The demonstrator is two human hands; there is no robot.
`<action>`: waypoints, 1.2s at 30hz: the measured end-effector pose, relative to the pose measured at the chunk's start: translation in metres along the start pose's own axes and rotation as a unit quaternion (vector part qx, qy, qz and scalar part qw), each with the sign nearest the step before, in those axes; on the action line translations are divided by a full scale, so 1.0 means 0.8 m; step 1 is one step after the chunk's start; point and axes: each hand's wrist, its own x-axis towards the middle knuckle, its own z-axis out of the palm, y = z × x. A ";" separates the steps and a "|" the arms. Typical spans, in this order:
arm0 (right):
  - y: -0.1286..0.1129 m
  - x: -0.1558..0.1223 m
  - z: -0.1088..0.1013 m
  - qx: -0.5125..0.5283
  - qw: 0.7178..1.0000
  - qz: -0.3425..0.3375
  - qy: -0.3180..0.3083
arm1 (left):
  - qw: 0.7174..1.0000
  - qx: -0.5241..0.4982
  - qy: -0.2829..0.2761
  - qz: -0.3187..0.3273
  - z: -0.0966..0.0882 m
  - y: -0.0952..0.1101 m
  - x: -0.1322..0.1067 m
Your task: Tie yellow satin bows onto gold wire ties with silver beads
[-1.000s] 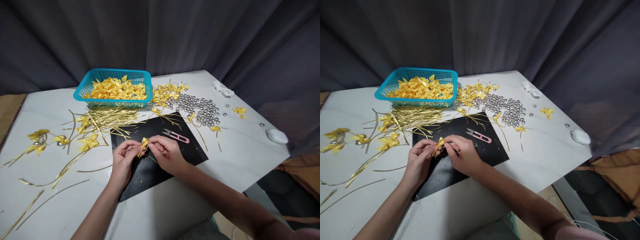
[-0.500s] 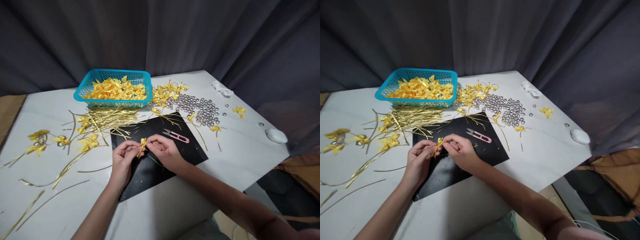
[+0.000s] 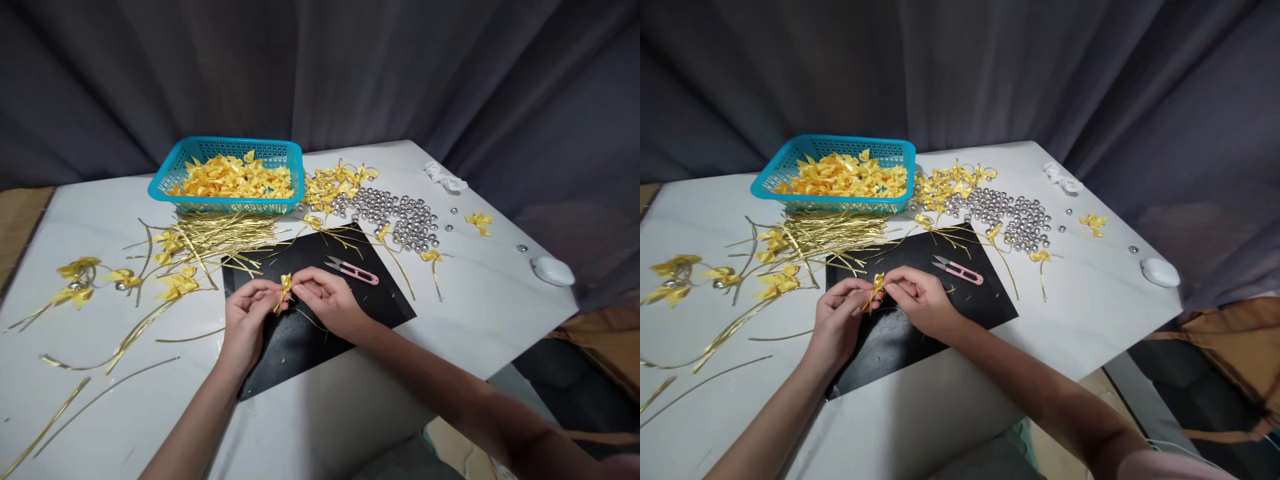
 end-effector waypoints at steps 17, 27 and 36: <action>-0.018 0.004 -0.007 -0.095 0.984 -0.150 0.007 | 0.995 -0.042 -0.011 -0.089 0.002 0.012 0.005; -0.014 -0.001 -0.008 -0.164 0.957 -0.238 0.005 | 0.996 -0.040 -0.014 -0.081 0.000 0.009 0.005; -0.016 -0.001 -0.009 -0.168 0.963 -0.209 -0.031 | 0.994 -0.061 -0.029 -0.088 0.002 0.013 0.006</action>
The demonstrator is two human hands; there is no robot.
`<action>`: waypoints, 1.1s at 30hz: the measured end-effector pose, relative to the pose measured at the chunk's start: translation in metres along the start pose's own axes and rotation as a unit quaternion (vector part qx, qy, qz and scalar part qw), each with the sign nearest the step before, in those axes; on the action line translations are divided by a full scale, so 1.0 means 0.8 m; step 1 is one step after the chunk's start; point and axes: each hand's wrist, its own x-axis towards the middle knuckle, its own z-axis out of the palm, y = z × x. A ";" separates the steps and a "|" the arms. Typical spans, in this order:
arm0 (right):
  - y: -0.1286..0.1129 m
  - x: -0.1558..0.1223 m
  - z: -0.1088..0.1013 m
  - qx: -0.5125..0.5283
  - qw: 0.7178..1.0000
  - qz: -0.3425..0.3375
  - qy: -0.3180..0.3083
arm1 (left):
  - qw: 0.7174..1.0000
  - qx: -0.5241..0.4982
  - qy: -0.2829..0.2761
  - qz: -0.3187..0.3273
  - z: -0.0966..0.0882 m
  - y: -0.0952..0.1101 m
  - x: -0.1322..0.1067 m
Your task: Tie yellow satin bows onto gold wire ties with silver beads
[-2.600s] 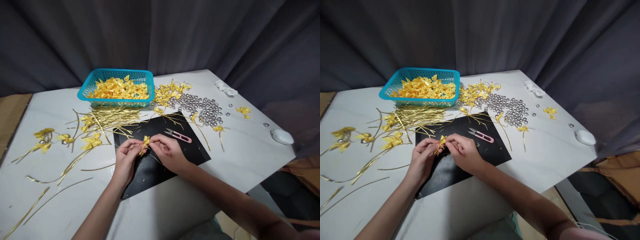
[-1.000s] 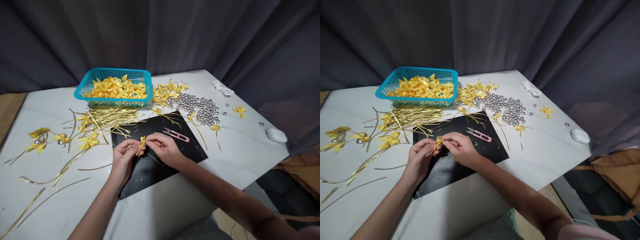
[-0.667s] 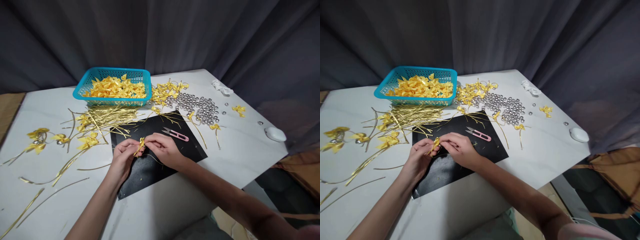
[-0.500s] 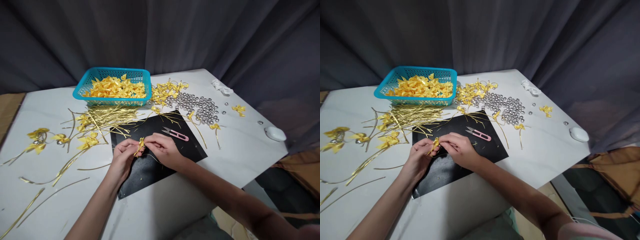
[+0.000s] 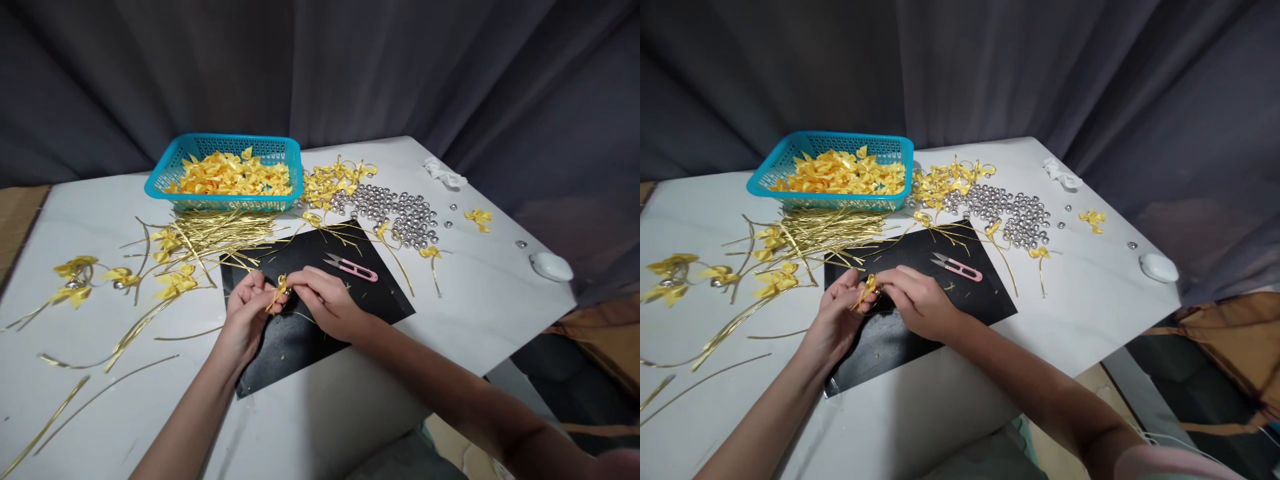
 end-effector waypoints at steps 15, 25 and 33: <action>0.005 -0.002 0.000 -0.015 0.999 -0.023 -0.019 | 1.000 0.001 -0.010 -0.011 0.001 0.001 -0.001; 0.005 -0.005 -0.001 -0.071 0.997 -0.006 -0.034 | 1.000 0.013 -0.008 0.007 0.002 -0.001 -0.002; 0.006 -0.005 -0.004 -0.126 0.991 0.005 -0.053 | 1.000 -0.007 0.005 0.013 0.001 -0.001 0.000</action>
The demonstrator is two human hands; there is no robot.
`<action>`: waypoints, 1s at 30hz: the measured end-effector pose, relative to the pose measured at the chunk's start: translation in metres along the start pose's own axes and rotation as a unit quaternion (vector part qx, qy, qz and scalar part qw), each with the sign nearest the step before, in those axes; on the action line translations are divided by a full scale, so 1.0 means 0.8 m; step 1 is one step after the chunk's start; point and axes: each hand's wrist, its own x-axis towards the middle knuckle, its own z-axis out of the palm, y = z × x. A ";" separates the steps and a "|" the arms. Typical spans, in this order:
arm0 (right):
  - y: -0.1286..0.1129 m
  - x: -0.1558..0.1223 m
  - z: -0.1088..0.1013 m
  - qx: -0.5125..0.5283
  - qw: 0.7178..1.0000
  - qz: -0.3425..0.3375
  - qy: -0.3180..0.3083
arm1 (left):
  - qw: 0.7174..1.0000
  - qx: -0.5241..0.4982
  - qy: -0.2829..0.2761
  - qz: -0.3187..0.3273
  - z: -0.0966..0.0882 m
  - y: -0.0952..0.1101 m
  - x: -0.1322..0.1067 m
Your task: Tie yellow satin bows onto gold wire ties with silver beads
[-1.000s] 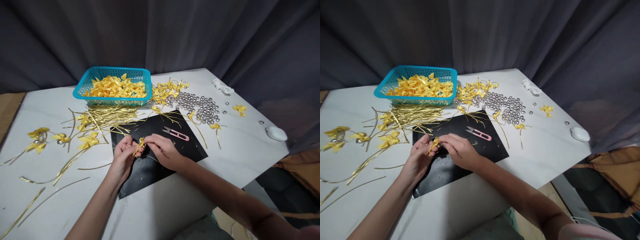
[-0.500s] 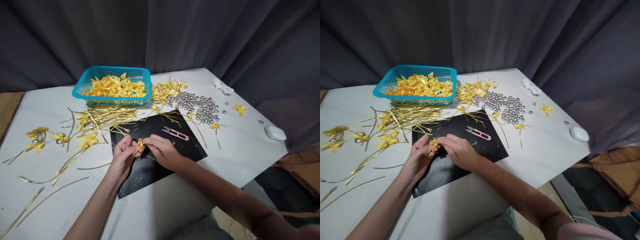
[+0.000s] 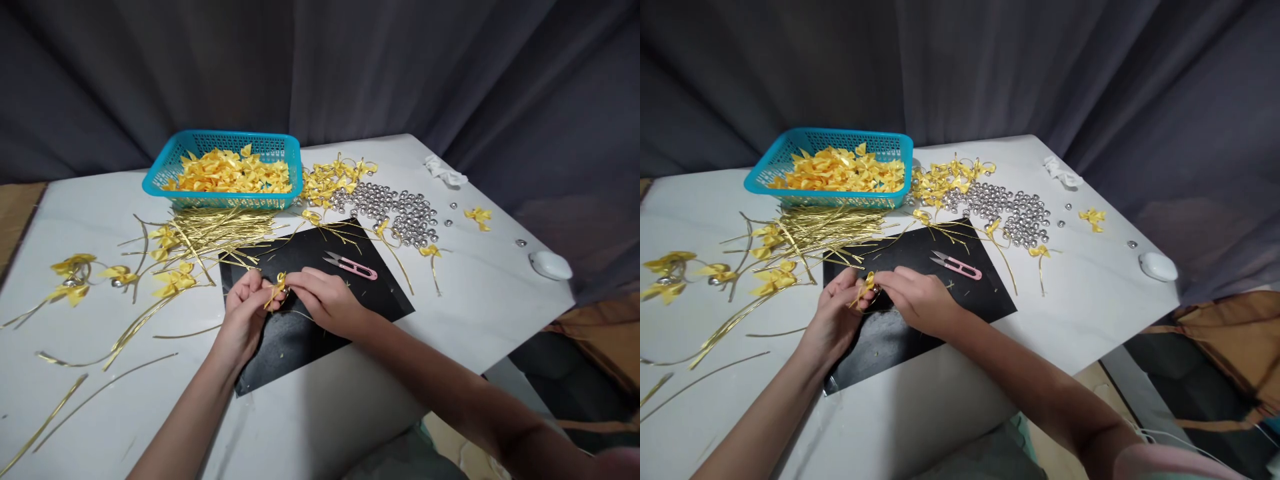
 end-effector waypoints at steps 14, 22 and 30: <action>-0.006 0.000 -0.003 0.026 0.998 -0.022 0.050 | 0.999 -0.029 0.019 -0.021 0.001 0.005 0.001; -0.008 0.001 -0.003 0.009 0.998 -0.029 0.060 | 1.000 -0.012 0.002 -0.011 0.002 0.003 0.001; -0.007 0.000 -0.004 0.003 0.998 -0.031 0.058 | 1.000 -0.004 0.001 -0.005 0.001 0.002 -0.001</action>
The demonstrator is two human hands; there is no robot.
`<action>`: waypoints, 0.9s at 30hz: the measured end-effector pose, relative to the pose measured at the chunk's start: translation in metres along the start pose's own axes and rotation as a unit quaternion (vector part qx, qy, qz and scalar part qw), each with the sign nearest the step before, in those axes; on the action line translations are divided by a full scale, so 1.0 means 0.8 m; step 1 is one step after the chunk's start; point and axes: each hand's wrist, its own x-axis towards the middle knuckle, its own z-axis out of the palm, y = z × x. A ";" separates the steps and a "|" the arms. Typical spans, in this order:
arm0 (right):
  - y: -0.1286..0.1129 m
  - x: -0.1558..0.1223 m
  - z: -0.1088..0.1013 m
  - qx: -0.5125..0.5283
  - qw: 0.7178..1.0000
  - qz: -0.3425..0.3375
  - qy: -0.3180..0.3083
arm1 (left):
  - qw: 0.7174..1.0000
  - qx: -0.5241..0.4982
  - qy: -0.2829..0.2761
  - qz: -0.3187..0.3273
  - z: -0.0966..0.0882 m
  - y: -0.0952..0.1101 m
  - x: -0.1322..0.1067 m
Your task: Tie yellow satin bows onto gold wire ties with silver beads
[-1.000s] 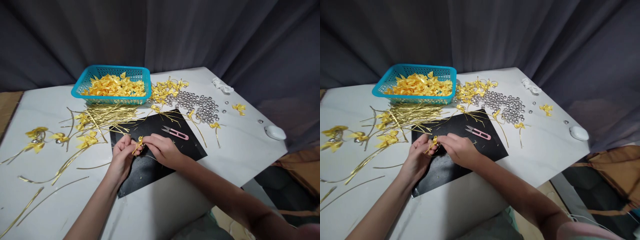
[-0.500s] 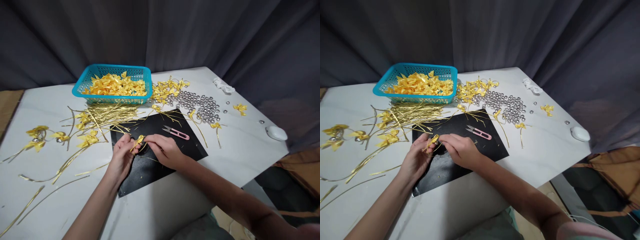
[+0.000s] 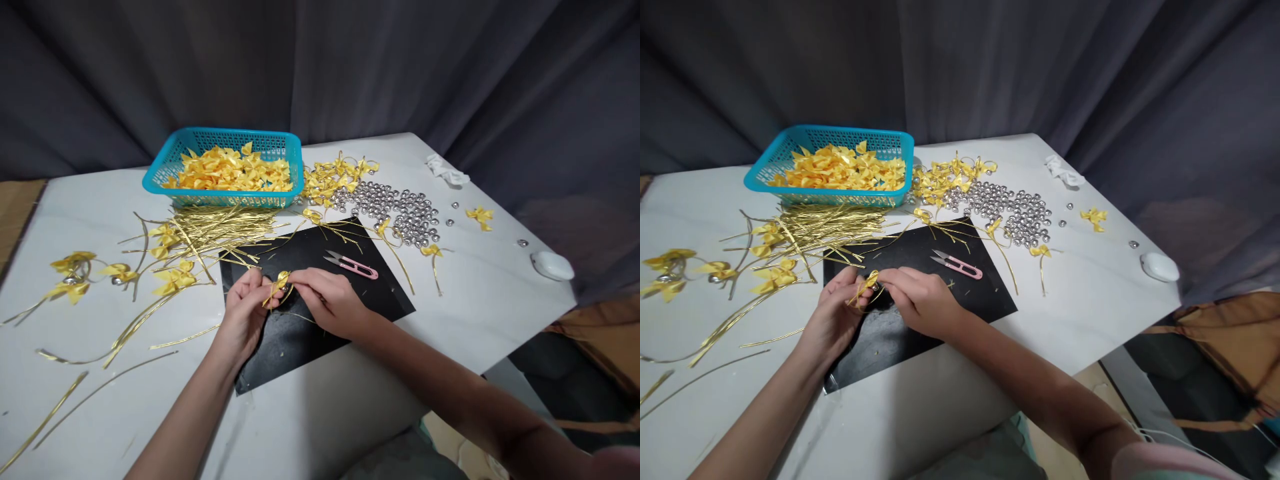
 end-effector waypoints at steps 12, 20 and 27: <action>0.003 0.002 -0.001 0.019 1.000 -0.025 0.000 | 1.000 -0.009 -0.012 0.004 -0.003 -0.002 0.001; 0.000 -0.002 0.007 0.053 0.998 0.004 0.012 | 0.999 -0.016 -0.025 -0.020 -0.004 0.000 0.003; -0.001 -0.003 0.010 0.065 0.998 0.011 0.017 | 0.999 -0.004 -0.031 -0.013 -0.006 -0.003 0.004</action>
